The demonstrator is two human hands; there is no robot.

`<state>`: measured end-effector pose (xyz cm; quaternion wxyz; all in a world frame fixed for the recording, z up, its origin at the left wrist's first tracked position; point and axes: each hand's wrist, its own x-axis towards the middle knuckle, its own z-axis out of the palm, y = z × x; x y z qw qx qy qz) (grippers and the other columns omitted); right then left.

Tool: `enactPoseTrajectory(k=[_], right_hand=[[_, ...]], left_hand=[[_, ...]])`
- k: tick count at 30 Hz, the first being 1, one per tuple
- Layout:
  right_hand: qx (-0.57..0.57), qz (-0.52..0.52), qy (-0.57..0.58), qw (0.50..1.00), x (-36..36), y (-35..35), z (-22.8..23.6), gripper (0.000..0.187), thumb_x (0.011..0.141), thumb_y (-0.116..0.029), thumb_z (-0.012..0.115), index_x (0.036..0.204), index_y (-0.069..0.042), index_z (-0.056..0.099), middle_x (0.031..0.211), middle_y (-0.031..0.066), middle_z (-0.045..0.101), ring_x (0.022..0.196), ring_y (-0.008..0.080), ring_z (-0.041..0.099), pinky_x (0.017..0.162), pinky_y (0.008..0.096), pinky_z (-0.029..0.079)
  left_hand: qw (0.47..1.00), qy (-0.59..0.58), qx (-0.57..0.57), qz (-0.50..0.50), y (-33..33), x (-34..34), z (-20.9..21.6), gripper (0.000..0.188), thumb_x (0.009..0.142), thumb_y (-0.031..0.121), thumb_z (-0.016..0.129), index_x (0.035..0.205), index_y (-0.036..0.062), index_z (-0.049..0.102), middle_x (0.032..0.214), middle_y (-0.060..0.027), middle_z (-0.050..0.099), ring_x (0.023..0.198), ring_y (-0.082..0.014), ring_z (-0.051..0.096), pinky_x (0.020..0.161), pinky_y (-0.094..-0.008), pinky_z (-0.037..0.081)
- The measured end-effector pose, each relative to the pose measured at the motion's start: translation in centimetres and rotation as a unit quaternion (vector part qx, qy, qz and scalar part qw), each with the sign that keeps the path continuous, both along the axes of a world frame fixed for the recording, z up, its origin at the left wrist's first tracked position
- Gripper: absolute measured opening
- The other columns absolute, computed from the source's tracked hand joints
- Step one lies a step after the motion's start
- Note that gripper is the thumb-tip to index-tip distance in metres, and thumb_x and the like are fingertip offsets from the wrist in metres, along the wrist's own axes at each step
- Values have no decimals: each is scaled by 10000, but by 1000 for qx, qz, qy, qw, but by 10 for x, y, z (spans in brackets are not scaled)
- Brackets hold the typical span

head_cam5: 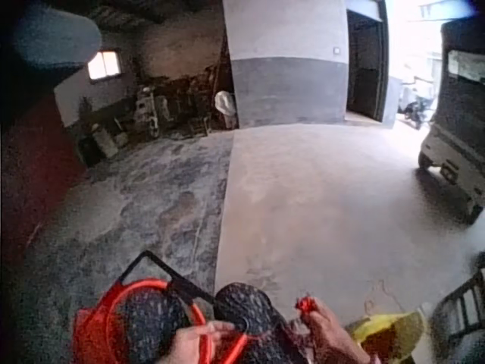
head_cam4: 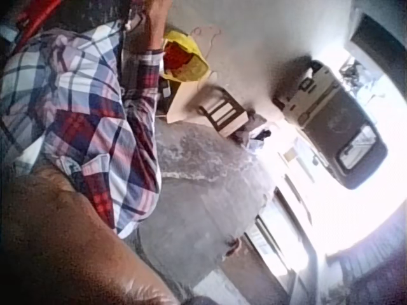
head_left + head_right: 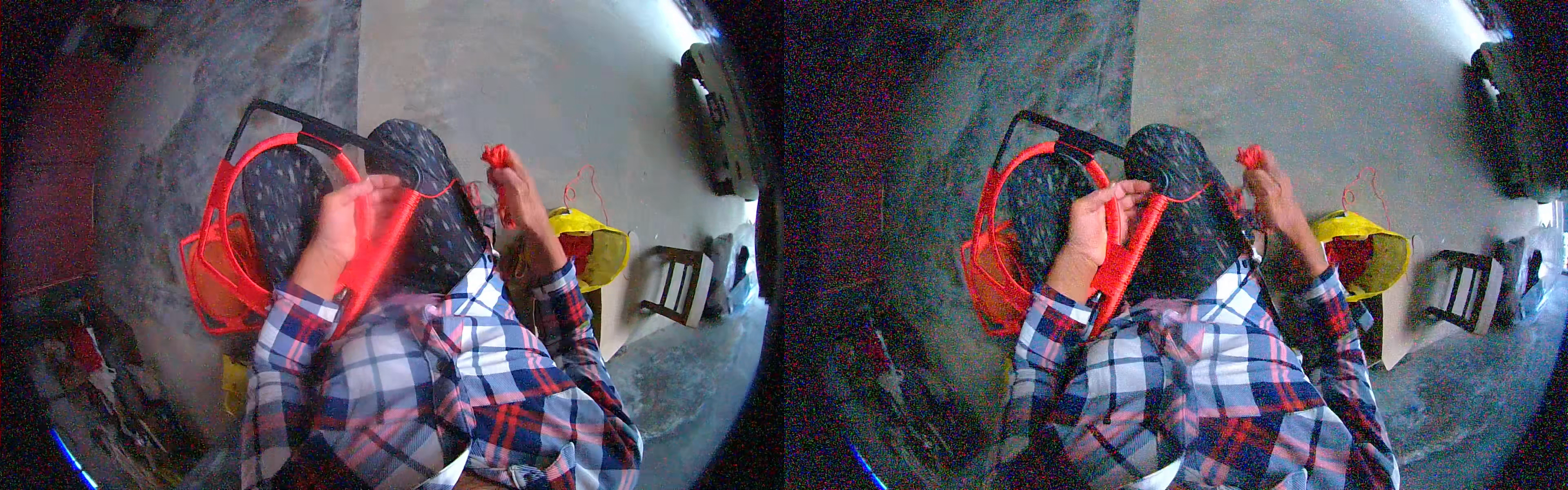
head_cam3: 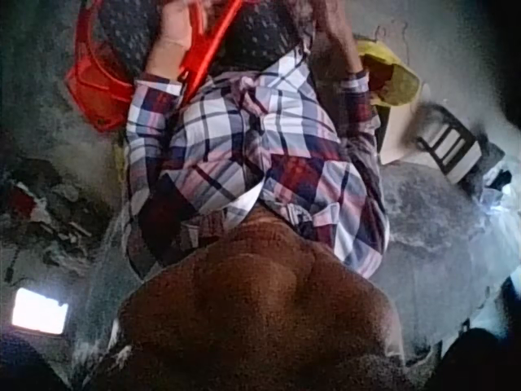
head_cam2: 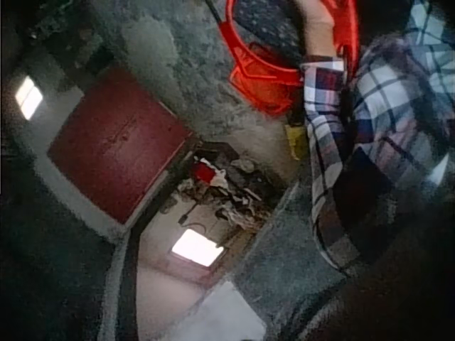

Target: The person wraps a red string around the frame of a red plastic chair by hand.

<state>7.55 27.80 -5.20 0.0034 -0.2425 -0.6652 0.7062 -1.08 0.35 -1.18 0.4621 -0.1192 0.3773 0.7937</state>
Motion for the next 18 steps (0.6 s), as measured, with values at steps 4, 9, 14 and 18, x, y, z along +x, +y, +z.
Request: enactPoseTrajectory(k=[4,9,14,18], right_hand=[[295,196,199,914,-35,-20,53,315,791,-138,575,1101,-81,575,973,130,560,916,303,563,767,370,460],[396,343,199,828,-55,-69,65,431,701,-100,678,1121,-105,580,1036,149,559,1015,338,547,838,410,466],[390,95,292,868,-49,-61,48,454,673,-218,756,1070,-89,578,1103,132,549,1019,333,542,853,393,468],[173,123,238,948,-35,-58,12,349,744,-187,718,1051,-77,596,969,112,569,907,292,581,794,358,476]], left_hand=[[989,124,-53,59,-12,-1,-13,480,836,300,526,1213,7,481,1118,-149,595,929,-248,594,776,-368,497],[982,147,-32,115,7,7,13,507,819,290,551,1219,-7,458,1204,-148,541,1025,-290,564,935,-406,431],[996,55,16,65,-6,5,3,578,809,338,556,1223,-52,456,1211,-172,536,1085,-305,538,990,-397,391],[998,18,65,4,-3,6,5,626,804,375,544,1209,-97,472,1161,-181,572,1076,-299,544,990,-391,397]])
